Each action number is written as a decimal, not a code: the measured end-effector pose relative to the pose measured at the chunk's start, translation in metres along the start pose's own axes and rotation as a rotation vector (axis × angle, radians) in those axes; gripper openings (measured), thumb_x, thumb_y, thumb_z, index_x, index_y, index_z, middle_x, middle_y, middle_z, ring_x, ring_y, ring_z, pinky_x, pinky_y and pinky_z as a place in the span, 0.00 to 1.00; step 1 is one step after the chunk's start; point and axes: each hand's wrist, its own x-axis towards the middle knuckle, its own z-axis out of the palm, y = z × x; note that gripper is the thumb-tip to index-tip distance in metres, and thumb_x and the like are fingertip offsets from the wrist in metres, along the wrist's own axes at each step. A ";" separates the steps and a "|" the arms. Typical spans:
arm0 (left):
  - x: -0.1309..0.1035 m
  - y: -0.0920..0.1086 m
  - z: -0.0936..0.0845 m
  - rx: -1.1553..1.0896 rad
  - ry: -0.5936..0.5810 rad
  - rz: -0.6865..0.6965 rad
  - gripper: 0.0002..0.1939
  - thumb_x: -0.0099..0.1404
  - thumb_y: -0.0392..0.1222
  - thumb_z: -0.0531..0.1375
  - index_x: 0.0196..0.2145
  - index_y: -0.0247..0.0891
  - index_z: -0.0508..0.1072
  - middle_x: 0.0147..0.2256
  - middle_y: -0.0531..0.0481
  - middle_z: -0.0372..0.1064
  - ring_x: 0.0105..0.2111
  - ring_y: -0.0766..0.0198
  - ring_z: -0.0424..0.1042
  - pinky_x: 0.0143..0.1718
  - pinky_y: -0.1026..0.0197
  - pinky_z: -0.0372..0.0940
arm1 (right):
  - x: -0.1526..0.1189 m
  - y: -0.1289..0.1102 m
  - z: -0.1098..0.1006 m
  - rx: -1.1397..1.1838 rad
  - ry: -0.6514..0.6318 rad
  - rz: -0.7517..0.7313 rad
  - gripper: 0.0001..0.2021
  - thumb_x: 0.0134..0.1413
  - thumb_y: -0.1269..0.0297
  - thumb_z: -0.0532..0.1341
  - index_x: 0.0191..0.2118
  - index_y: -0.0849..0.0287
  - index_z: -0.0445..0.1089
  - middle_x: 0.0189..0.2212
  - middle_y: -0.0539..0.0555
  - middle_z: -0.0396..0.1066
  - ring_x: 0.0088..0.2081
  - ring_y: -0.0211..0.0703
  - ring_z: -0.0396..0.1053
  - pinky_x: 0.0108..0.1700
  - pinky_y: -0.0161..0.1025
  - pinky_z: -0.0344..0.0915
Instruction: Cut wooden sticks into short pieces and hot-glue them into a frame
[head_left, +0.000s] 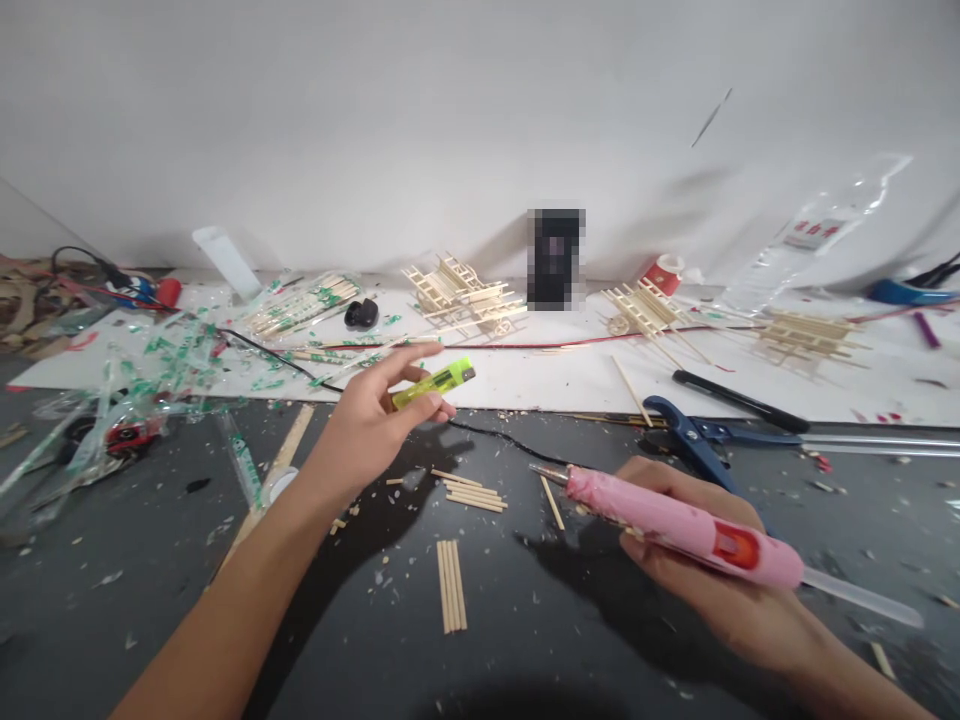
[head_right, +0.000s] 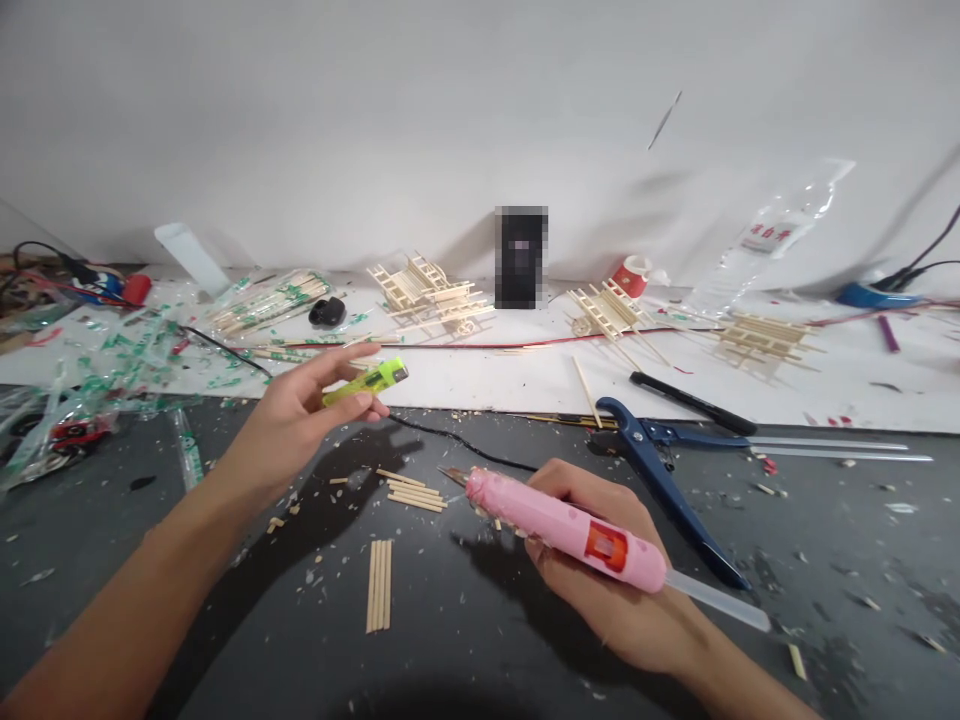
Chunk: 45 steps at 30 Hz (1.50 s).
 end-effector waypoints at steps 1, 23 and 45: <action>-0.006 -0.004 0.001 -0.017 -0.033 -0.019 0.16 0.65 0.46 0.63 0.50 0.42 0.72 0.39 0.46 0.75 0.33 0.59 0.77 0.39 0.54 0.72 | 0.000 -0.001 0.000 -0.010 0.004 -0.005 0.05 0.52 0.61 0.64 0.30 0.55 0.69 0.25 0.48 0.68 0.24 0.39 0.61 0.25 0.35 0.58; -0.048 -0.006 0.038 0.265 -0.367 0.130 0.22 0.76 0.56 0.44 0.28 0.41 0.57 0.26 0.55 0.59 0.27 0.62 0.58 0.31 0.57 0.51 | -0.002 -0.001 0.004 -0.039 0.048 -0.077 0.01 0.53 0.67 0.63 0.32 0.53 0.71 0.26 0.48 0.69 0.23 0.39 0.64 0.25 0.35 0.60; 0.006 -0.057 -0.024 0.974 0.211 0.446 0.22 0.74 0.45 0.51 0.61 0.34 0.66 0.60 0.32 0.61 0.64 0.41 0.58 0.64 0.38 0.53 | 0.002 0.000 0.004 -0.175 0.139 -0.032 0.04 0.57 0.61 0.63 0.33 0.53 0.70 0.28 0.49 0.72 0.25 0.40 0.65 0.27 0.36 0.61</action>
